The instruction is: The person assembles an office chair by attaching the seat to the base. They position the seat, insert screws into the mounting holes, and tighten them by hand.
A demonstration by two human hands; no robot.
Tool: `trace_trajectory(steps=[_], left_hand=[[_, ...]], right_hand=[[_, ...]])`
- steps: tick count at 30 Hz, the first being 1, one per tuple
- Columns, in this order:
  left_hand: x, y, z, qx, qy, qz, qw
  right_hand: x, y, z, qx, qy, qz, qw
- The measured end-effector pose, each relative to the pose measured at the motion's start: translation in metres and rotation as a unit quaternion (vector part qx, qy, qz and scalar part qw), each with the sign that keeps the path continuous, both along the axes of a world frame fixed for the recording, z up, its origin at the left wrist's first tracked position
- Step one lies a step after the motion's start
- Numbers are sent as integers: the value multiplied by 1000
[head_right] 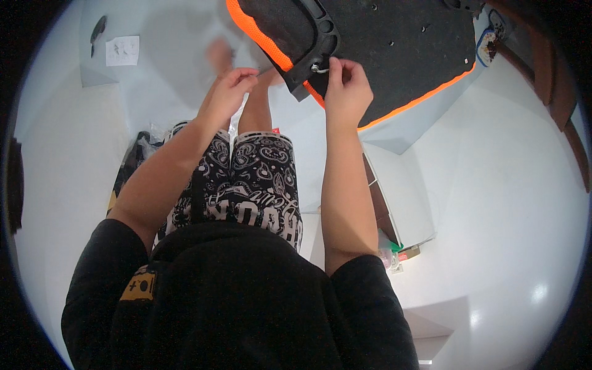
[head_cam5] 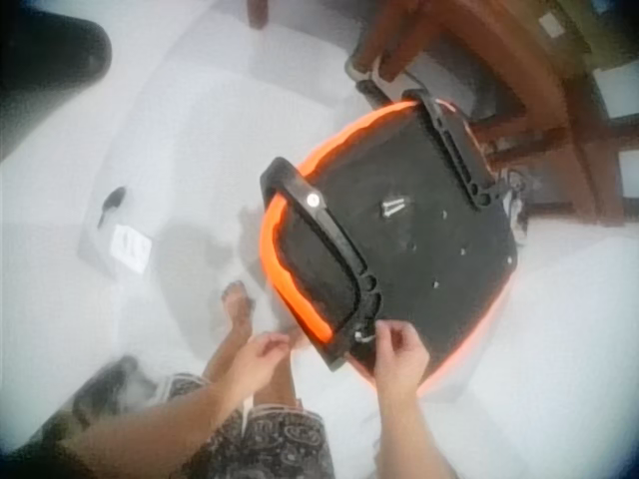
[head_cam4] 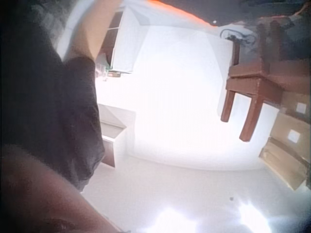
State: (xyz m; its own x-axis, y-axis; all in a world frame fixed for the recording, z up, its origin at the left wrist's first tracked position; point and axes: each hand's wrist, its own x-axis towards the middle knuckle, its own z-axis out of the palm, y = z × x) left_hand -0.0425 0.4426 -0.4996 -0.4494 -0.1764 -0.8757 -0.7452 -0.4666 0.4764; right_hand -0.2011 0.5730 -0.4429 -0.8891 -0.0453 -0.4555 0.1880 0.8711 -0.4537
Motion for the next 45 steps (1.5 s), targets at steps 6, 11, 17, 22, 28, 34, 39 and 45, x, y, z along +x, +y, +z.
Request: trace_trajectory(steps=[6, 11, 17, 22, 28, 34, 39, 45], left_hand=[[-13, -9, 21, -10, -2, 15, 1000], [-8, -5, 8, 4, 19, 26, 999], [-1, -7, -1, -3, 18, 34, 999], [-1, -8, 4, -4, 22, 33, 999], [-7, -10, 9, -8, 12, -12, 1000], [6, -6, -5, -6, 11, 42, 999], [-5, -12, 9, -8, 6, -15, 1000], [4, -9, -6, -7, 10, 31, 999]], right_hand=[[53, 27, 12, -7, 102, 220, 970], [20, -14, 8, 71, 134, 289, 945], [-15, 1, -4, 10, 122, 201, 972], [34, 17, 12, 20, 85, 206, 975], [-3, -21, 10, 44, 140, 197, 969], [9, 1, 17, 117, 66, 214, 968], [8, -21, 16, 72, 98, 199, 973], [-4, -8, 16, 159, 69, 211, 962]])
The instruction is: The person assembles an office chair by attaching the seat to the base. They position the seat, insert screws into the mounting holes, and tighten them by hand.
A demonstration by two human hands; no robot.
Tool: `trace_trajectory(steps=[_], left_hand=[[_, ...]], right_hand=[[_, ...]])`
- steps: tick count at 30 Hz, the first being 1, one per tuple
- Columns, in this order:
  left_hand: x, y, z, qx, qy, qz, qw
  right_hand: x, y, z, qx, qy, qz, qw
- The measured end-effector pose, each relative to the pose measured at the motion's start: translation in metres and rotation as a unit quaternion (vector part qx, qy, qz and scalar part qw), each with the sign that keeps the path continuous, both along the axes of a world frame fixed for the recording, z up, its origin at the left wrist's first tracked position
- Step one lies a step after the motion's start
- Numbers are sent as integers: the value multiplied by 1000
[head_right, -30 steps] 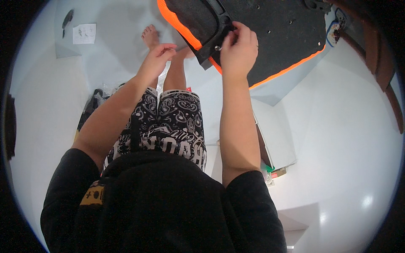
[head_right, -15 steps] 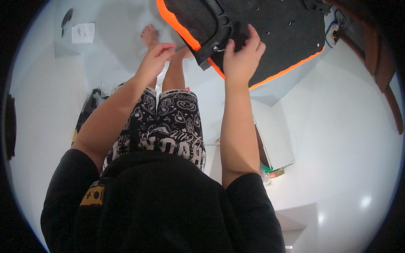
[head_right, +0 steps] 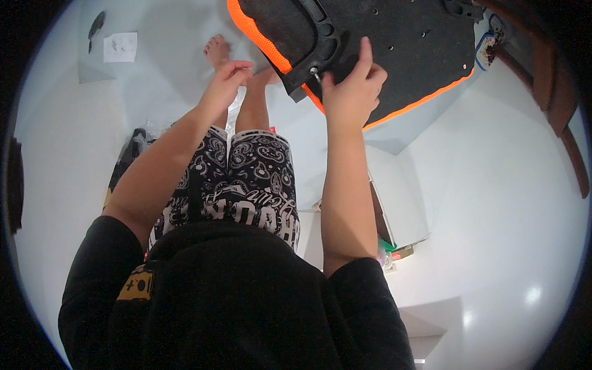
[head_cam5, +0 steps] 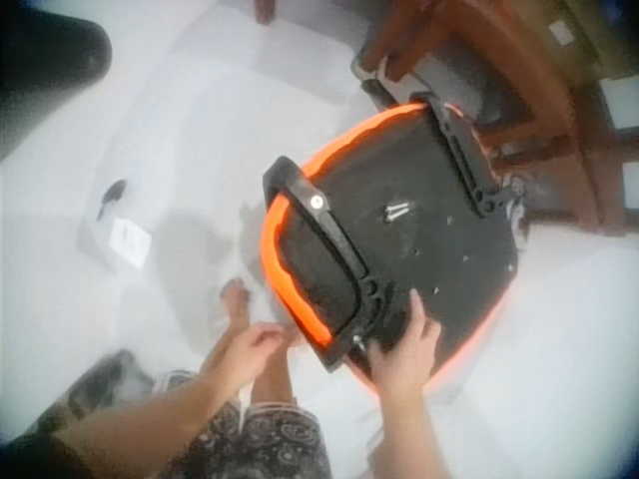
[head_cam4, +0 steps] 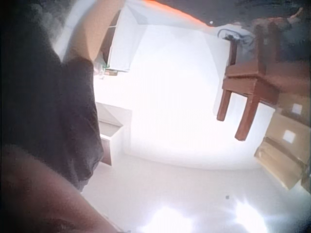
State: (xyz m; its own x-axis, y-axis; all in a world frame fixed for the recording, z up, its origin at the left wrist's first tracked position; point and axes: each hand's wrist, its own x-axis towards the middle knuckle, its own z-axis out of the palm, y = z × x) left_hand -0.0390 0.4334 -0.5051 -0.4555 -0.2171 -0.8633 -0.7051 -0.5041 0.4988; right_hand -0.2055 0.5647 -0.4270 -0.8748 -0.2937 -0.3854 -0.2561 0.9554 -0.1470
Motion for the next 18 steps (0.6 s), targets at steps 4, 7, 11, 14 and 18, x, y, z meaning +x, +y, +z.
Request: trace_trajectory(steps=[4, 7, 11, 14, 18], left_hand=[[-4, 0, 4, 10, 1, -11, 1000], [-4, 4, 1, 19, 12, -6, 1000], [2, 1, -6, -9, 12, -4, 1000], [-1, 0, 0, -7, -7, -1, 1000], [-11, -5, 15, -3, 0, -33, 999]], right_hand=[[18, -12, 5, -26, -7, 19, 999], [5, -17, 2, -57, 21, -10, 998], [2, -5, 4, 23, 2, 17, 1000], [19, -16, 12, 26, -26, 61, 997], [4, -20, 6, -10, 6, -1, 1000]])
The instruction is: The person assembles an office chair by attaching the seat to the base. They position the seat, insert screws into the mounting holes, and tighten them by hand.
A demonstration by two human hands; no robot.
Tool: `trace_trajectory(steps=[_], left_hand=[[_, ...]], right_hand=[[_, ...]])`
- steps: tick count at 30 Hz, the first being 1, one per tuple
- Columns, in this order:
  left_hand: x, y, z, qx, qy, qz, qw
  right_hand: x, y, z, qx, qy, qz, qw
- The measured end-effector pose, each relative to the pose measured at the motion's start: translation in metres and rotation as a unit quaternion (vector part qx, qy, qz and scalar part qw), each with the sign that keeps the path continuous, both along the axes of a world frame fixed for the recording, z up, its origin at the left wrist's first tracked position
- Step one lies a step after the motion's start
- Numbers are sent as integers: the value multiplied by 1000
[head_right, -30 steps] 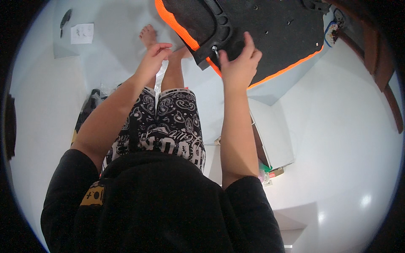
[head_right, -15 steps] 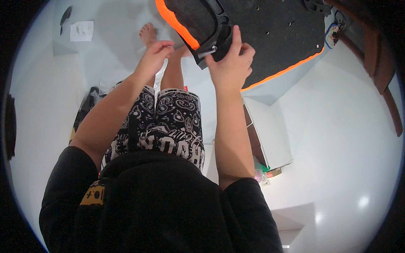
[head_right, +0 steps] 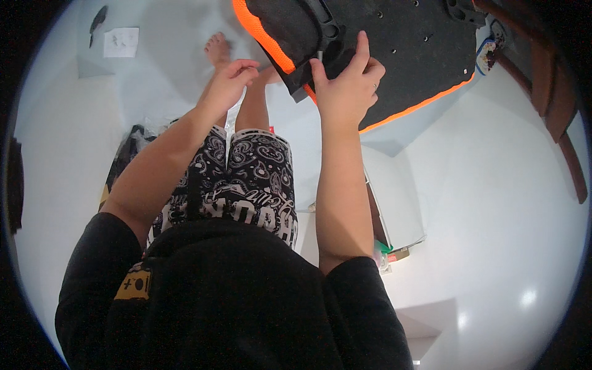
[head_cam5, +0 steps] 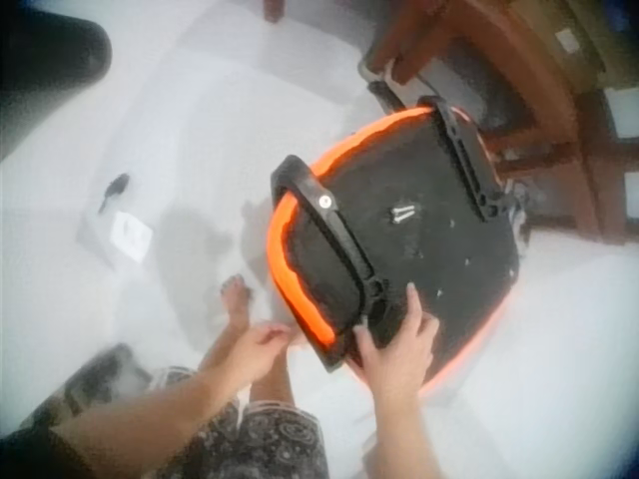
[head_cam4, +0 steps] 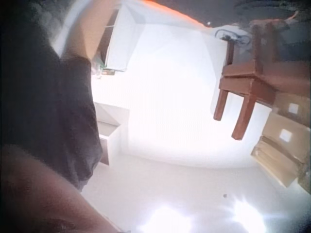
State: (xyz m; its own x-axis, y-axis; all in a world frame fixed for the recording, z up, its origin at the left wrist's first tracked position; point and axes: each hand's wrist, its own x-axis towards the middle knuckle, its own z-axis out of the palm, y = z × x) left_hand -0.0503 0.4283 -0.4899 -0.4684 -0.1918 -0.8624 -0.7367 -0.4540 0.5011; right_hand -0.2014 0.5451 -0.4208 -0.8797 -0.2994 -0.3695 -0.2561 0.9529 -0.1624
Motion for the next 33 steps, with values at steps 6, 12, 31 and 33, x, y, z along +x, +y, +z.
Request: trace_trajectory(steps=[6, 12, 31, 33], left_hand=[[5, 11, -26, 37, 32, 56, 997], [-16, 53, -45, -3, 89, -28, 996], [-37, 25, -23, 285, 18, 67, 956], [-36, 25, -25, 298, 20, 62, 952]], right_hand=[[14, 7, -6, -96, -17, 51, 994], [-26, 24, 2, -18, 40, 343, 938], [58, 6, -23, -230, -112, -269, 929], [55, 21, -11, -182, -99, -68, 976]])
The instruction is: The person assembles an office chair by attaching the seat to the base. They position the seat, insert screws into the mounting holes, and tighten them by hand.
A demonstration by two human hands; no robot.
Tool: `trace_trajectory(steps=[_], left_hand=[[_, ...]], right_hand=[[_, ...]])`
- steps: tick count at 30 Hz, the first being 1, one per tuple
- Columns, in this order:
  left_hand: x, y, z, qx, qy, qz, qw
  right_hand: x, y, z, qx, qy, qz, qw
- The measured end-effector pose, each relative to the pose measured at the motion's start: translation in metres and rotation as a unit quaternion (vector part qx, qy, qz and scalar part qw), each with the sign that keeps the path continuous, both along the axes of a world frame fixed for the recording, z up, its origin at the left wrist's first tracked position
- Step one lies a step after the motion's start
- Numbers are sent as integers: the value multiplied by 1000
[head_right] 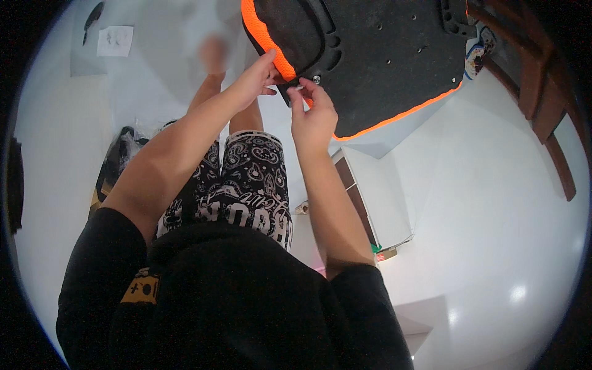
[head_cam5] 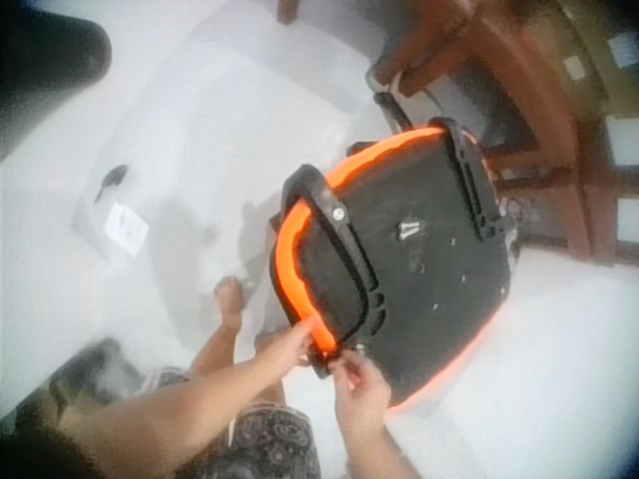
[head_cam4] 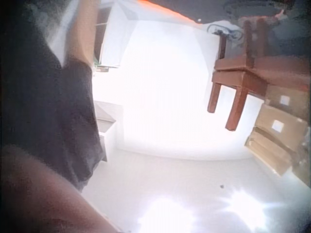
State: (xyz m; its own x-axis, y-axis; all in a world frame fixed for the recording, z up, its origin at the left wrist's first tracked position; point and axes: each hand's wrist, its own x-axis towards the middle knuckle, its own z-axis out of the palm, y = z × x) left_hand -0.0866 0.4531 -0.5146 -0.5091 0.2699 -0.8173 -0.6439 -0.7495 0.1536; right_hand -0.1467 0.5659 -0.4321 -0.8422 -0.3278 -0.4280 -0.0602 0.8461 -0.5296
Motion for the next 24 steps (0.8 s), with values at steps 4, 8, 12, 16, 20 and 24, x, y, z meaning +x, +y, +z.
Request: trace_trajectory(steps=[4, 8, 12, 16, 20, 24], left_hand=[[-2, 6, 2, -21, -19, 13, 1000], [-2, 6, 1, -15, -35, 34, 999], [-1, 9, 23, -45, -71, 42, 996], [14, 8, 17, -62, -67, 17, 996], [26, -11, 14, -90, -60, 10, 994], [32, -54, 23, -231, -111, -7, 967]], right_hand=[[-36, 5, 9, 155, 57, 250, 954], [-51, -1, 2, 44, 16, 109, 993], [-33, 39, -22, -106, -27, -180, 978], [-42, 39, -25, 15, 82, -60, 995], [-55, 33, -22, 64, 63, 12, 996], [-63, 50, -21, 93, 122, 101, 983]])
